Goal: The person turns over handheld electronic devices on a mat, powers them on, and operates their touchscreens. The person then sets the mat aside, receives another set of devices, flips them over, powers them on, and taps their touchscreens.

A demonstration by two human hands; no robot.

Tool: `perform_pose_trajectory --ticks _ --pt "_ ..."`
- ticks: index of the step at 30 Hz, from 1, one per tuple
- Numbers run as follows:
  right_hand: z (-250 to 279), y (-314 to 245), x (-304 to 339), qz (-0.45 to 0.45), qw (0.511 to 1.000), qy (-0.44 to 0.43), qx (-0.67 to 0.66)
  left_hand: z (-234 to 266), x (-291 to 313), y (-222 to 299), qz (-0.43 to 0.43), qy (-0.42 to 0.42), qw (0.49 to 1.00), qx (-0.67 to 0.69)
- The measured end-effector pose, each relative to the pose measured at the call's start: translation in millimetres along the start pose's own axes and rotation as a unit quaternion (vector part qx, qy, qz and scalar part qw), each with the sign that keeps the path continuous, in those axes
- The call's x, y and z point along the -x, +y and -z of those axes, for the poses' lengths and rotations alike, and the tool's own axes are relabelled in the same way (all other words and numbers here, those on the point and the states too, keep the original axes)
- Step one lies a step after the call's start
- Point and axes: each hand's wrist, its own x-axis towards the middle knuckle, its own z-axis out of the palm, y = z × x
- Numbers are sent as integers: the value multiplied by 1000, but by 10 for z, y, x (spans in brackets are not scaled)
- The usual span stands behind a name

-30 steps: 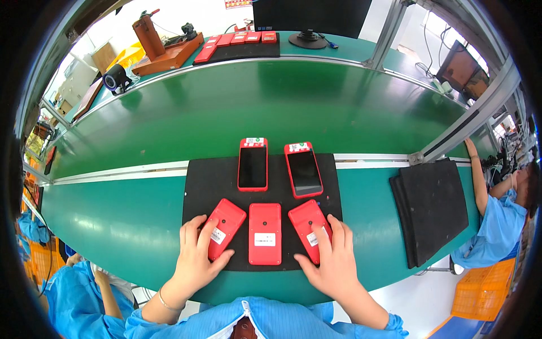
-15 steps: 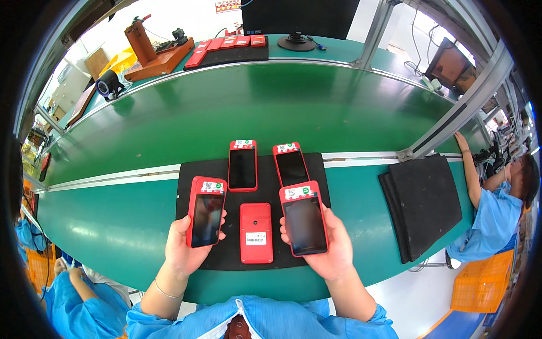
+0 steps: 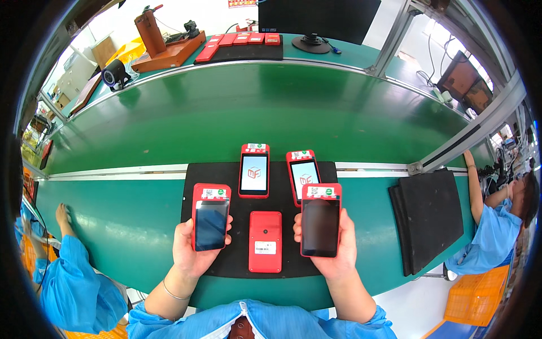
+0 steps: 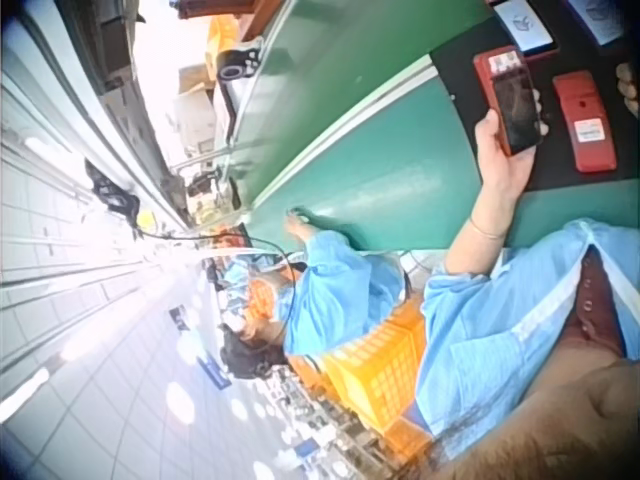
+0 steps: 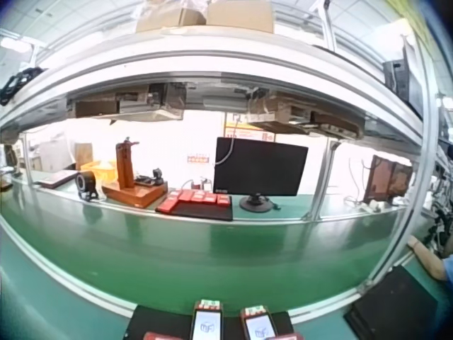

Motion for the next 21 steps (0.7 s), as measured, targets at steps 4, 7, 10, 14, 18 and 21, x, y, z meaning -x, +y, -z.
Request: perform_pose_trajectory --ticks 4,7,10,14,18,21 --pt "127 -30 -4 10 1000 13 -5 3 -18 -25 -2 18 999 28" --pt "153 9 36 9 1000 20 10 7 -30 -47 -1 17 999 36" --pt "172 45 55 3 999 32 17 15 -46 -46 -3 14 999 39" --pt "193 95 65 3 999 47 18 43 -66 -29 -3 15 999 39" --pt "205 132 92 3 997 64 32 50 -65 -17 1 18 999 42" --pt "224 150 114 1 997 64 35 49 -61 -19 9 20 998 53"
